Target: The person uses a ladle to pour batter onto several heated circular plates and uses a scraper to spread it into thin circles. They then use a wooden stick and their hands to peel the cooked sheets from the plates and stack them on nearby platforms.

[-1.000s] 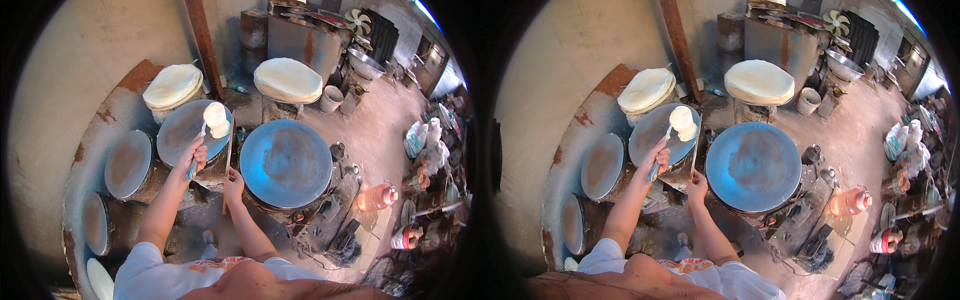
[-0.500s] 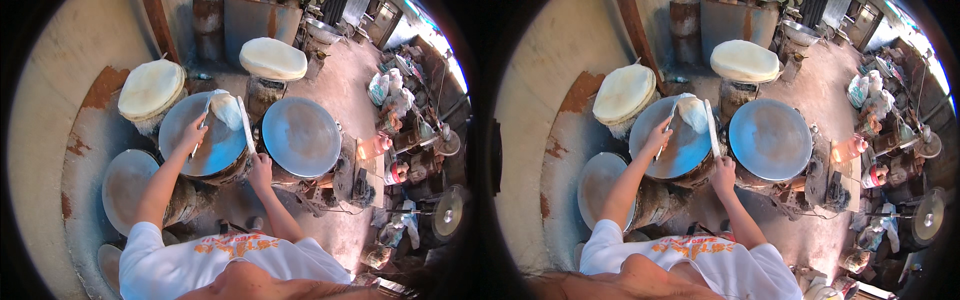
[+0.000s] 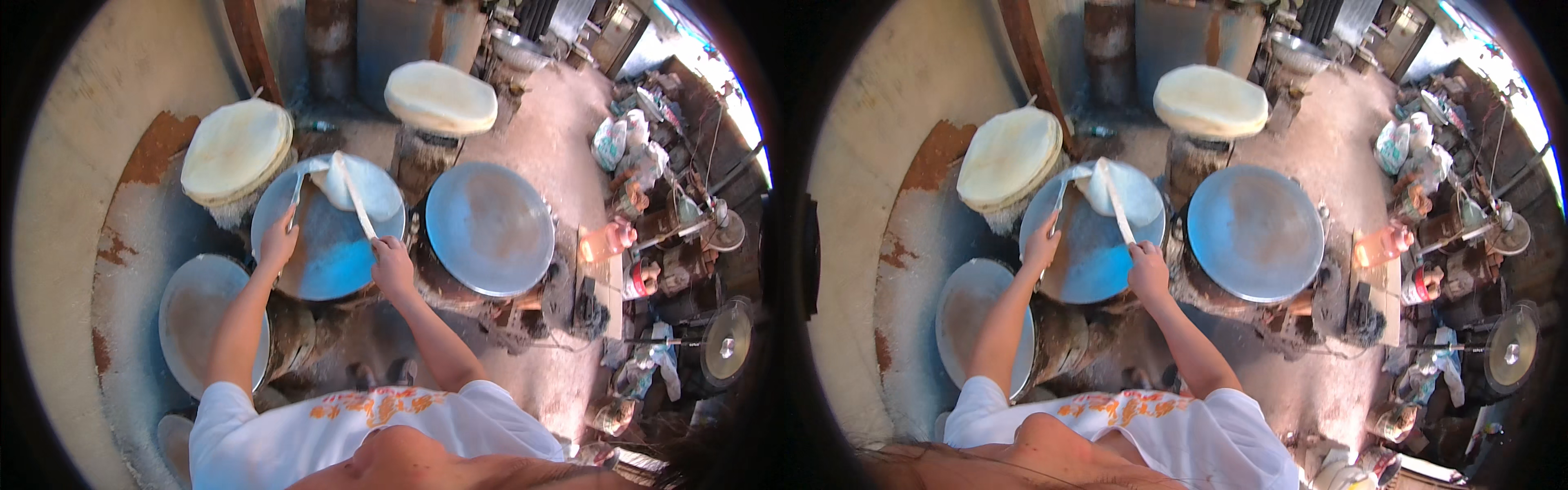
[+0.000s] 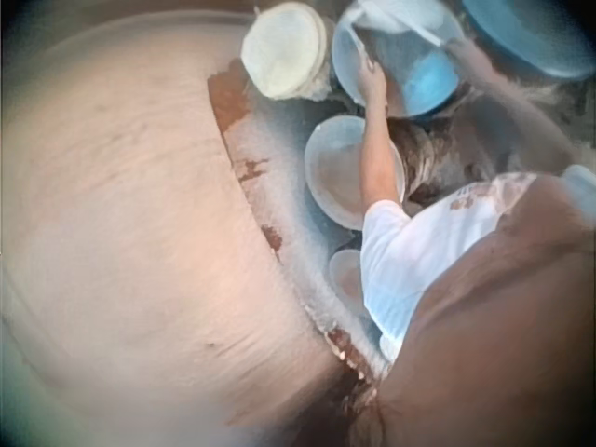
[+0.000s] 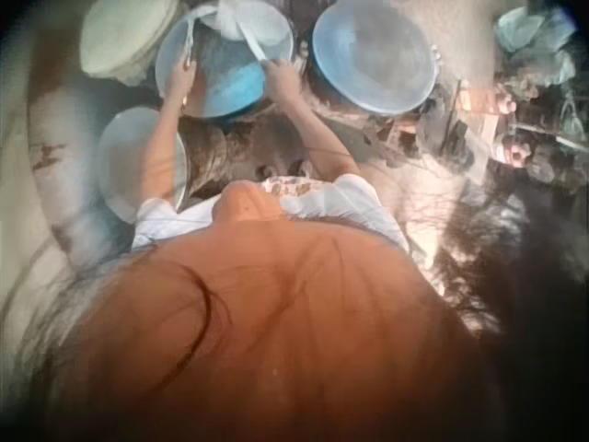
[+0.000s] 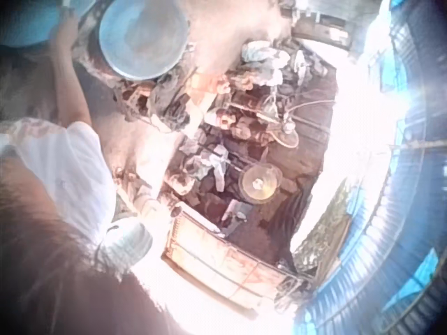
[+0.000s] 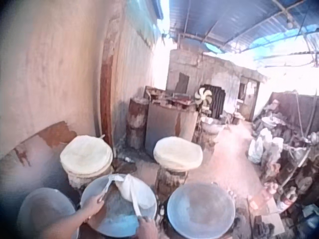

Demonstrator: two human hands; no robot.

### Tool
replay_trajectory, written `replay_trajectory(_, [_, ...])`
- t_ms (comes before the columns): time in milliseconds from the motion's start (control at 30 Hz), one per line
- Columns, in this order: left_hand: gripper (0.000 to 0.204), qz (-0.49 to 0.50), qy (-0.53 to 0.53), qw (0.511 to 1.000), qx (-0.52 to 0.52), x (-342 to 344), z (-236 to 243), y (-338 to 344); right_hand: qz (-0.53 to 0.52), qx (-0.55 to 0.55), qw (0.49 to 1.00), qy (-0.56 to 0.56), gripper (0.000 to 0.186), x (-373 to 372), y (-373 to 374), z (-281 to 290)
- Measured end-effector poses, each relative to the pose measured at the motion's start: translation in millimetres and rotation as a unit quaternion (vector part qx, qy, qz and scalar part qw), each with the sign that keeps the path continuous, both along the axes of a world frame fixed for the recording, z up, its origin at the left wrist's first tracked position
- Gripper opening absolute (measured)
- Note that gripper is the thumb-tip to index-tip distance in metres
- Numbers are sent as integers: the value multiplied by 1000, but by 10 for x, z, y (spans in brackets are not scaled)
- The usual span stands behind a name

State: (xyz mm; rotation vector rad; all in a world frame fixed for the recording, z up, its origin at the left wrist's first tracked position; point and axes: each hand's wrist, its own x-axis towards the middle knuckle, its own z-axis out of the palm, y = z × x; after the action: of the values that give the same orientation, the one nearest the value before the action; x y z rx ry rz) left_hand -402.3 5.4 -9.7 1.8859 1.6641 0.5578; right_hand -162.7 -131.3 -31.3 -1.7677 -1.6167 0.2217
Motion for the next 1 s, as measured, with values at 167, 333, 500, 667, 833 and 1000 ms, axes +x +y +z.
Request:
replay_trajectory(167, [51, 54, -21, 993, -103, -70, 284, -210, -58, -13, 998, -26, 31, 222, -85, -80])
replay_trajectory(333, [52, 33, -142, 989, 22, -23, -122, -135, -37, 6, 999, -21, 30, -147, 477, 57])
replay_trajectory(500, [52, 54, -204, 974, -78, 33, 162, -335, -55, -35, 998, -13, 32, -223, 33, -135])
replay_trajectory(667, [51, 98, -235, 964, -80, -89, 196, -497, -34, -41, 996, -77, 25, -413, 759, 48])
replay_trajectory(833, [52, 139, -259, 952, -92, -162, 142, -545, -56, 0, 995, -87, 24, 76, 224, 1])
replay_trajectory(1000, [51, 187, -275, 940, -77, 50, 166, -652, 74, -62, 992, -78, 22, -148, 630, 44])
